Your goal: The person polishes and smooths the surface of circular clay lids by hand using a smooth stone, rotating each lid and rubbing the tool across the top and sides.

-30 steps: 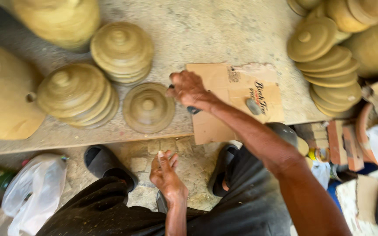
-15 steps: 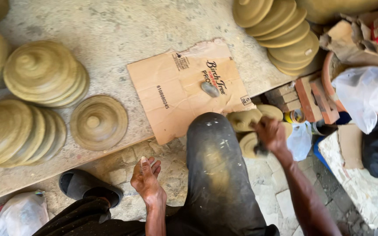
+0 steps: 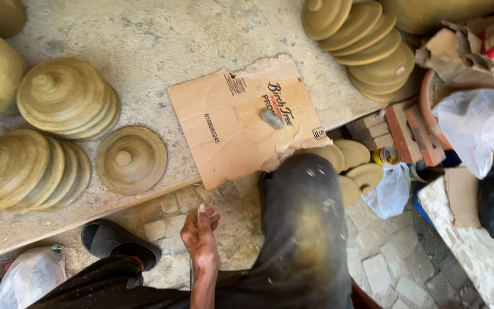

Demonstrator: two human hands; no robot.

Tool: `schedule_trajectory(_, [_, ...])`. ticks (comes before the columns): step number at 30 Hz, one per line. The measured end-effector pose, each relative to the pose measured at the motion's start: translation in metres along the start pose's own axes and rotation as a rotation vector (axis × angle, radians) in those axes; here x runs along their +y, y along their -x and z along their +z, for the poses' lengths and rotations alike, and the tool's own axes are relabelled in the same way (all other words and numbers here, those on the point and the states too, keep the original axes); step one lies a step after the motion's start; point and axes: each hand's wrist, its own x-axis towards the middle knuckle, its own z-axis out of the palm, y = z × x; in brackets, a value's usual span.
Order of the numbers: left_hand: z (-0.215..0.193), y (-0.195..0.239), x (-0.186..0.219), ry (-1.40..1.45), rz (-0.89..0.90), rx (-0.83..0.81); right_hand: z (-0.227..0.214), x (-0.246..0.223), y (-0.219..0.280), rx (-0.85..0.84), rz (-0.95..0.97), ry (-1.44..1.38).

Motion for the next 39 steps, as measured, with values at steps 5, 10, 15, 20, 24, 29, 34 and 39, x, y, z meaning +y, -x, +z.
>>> schedule_trajectory(5, [0.006, -0.006, -0.026, 0.018, -0.082, -0.018, 0.007, -0.016, -0.004, -0.023, -0.04, -0.068])
schedule_trajectory(10, [0.022, -0.031, -0.059, 0.076, -0.199, -0.066, 0.015, -0.092, -0.006, -0.062, -0.099, -0.131])
schedule_trajectory(15, [0.033, -0.061, -0.124, -0.057, -0.289, -0.067, 0.029, -0.148, -0.033, -0.108, -0.133, -0.214])
schedule_trajectory(20, [0.046, -0.09, -0.146, -0.111, -0.466, -0.158, 0.012, -0.213, -0.026, -0.122, -0.153, -0.317])
schedule_trajectory(24, [0.061, -0.089, -0.135, 0.021, -0.499, -0.11, -0.005, -0.232, -0.008, -0.13, -0.172, -0.353])
schedule_trajectory(29, [0.084, -0.079, -0.116, 0.039, -0.472, -0.124, -0.015, -0.21, -0.024, -0.092, -0.228, -0.32])
schedule_trajectory(34, [0.089, -0.068, -0.133, 0.122, -0.251, -0.047, -0.054, -0.164, -0.03, -0.076, -0.243, -0.226])
schedule_trajectory(39, [0.071, -0.051, -0.141, -0.034, -0.15, -0.041, -0.1, -0.055, -0.044, -0.002, -0.19, -0.113])
